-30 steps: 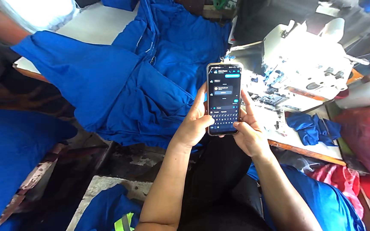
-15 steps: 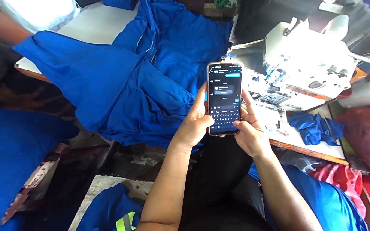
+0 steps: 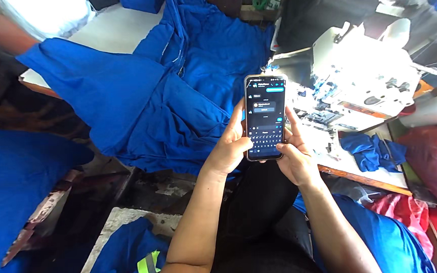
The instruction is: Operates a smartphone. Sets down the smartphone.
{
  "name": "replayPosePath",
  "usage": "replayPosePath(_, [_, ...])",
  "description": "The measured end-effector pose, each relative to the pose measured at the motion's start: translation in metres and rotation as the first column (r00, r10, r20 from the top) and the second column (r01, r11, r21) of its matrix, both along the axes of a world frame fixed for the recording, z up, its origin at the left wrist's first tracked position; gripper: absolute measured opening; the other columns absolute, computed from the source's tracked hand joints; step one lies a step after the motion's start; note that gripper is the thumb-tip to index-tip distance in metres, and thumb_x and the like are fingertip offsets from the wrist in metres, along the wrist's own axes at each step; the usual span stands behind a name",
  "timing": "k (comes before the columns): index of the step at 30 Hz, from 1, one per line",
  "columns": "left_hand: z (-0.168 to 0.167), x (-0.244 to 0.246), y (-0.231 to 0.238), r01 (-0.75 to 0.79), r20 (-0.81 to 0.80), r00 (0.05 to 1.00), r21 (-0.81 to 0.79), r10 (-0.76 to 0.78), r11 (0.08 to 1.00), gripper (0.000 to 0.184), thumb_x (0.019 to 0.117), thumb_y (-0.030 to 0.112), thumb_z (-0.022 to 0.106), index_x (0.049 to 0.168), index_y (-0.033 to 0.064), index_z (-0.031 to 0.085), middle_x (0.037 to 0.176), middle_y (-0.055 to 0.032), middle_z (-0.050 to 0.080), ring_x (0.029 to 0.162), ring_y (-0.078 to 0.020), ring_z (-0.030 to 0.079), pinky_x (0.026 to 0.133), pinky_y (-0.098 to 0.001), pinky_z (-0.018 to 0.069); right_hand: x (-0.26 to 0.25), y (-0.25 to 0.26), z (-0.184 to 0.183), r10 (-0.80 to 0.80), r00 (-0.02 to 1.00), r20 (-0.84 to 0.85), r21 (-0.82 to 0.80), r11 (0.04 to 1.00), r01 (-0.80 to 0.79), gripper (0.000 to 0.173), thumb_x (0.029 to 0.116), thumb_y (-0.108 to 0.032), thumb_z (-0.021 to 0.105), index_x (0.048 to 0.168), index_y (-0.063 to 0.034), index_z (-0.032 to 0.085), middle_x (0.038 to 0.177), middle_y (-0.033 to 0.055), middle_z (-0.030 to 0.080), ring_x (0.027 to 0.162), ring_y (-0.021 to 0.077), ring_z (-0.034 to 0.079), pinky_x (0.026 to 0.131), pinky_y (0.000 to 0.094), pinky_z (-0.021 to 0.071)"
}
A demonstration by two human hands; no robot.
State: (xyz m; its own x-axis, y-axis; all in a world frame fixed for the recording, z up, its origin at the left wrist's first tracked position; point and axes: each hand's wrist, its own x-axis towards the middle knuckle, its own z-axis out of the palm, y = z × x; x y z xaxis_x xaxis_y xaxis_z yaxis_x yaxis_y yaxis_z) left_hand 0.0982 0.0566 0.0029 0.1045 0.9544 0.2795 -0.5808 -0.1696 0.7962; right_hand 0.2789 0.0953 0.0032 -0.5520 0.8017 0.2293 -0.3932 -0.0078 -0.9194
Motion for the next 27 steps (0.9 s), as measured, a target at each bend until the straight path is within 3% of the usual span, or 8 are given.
replayPosePath(14, [0.0005,-0.0003,0.0013,0.007,0.001,1.000,-0.003,-0.007,1.000,0.094,0.0798,-0.007,0.041,0.161,0.0270,0.010,0.141,-0.0110,0.054,0.111,-0.0219,0.067,0.086,-0.0409,0.0604,0.0017,0.0004,0.0002,0.016,1.000,-0.005,-0.014,1.000,-0.016,0.077,0.0943,0.006,0.037,0.163,-0.0262,0.023,0.136,0.0101,0.061,0.106,0.0221,0.071,0.079,0.0409,0.0638])
replayPosePath(22, [-0.0002,0.0022,0.0017,-0.025,-0.026,0.999,-0.037,0.024,0.999,0.083,0.0932,-0.011,0.040,0.161,0.0283,0.012,0.138,-0.0115,0.057,0.109,-0.0223,0.068,0.088,-0.0403,0.0605,0.0014,0.0008,-0.0013,0.022,1.000,-0.019,-0.005,1.000,-0.022,0.078,0.0944,0.006,0.037,0.164,-0.0262,0.022,0.136,0.0116,0.062,0.105,0.0227,0.071,0.079,0.0415,0.0635])
replayPosePath(27, [-0.0007,0.0018,0.0021,-0.017,-0.020,1.000,-0.038,0.017,0.999,0.085,0.0914,-0.011,0.039,0.161,0.0289,0.012,0.138,-0.0124,0.057,0.108,-0.0232,0.069,0.086,-0.0412,0.0611,0.0008,0.0012,-0.0001,0.025,1.000,-0.015,-0.025,0.999,-0.026,0.078,0.0940,0.005,0.036,0.164,-0.0263,0.021,0.136,0.0122,0.061,0.107,0.0236,0.070,0.079,0.0425,0.0634])
